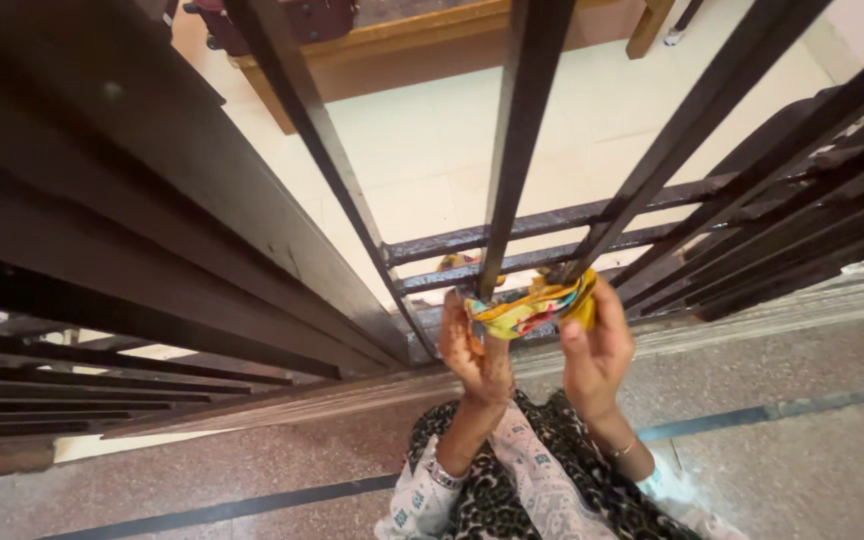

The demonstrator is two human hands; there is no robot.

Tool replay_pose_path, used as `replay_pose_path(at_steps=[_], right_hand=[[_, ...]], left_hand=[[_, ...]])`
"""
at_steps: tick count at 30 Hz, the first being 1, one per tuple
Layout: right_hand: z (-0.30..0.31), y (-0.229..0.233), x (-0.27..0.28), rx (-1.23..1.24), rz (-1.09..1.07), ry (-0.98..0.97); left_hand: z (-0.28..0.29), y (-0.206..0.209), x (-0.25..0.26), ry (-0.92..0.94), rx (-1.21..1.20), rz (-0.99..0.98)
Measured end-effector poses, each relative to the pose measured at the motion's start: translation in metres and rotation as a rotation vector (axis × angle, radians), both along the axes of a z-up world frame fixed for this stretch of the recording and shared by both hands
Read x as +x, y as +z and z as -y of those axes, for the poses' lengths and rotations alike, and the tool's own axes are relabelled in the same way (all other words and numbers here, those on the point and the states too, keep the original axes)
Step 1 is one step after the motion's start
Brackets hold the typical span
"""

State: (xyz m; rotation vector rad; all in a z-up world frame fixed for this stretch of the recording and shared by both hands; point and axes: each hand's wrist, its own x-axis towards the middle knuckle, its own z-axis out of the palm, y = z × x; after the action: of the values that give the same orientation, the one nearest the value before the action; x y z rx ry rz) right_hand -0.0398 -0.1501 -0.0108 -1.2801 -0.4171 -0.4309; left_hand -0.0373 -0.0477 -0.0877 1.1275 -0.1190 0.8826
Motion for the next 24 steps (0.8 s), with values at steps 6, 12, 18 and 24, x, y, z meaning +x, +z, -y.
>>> replay_pose_path(at_steps=[6, 12, 18, 24], right_hand=[[-0.008, 0.026, 0.035, -0.050, 0.008, 0.025], [-0.018, -0.026, 0.034, -0.151, -0.024, -0.103], [-0.011, -0.041, 0.016, -0.221, -0.101, -0.029], [-0.023, 0.004, 0.033, -0.025, 0.096, -0.111]], left_hand=[[-0.016, 0.027, -0.011, -0.116, -0.056, -0.022], [-0.022, 0.067, -0.007, 0.023, 0.025, -0.145], [-0.021, 0.060, -0.009, 0.396, 0.382, -0.186], [-0.023, 0.057, 0.000, 0.370, 0.335, -0.072]])
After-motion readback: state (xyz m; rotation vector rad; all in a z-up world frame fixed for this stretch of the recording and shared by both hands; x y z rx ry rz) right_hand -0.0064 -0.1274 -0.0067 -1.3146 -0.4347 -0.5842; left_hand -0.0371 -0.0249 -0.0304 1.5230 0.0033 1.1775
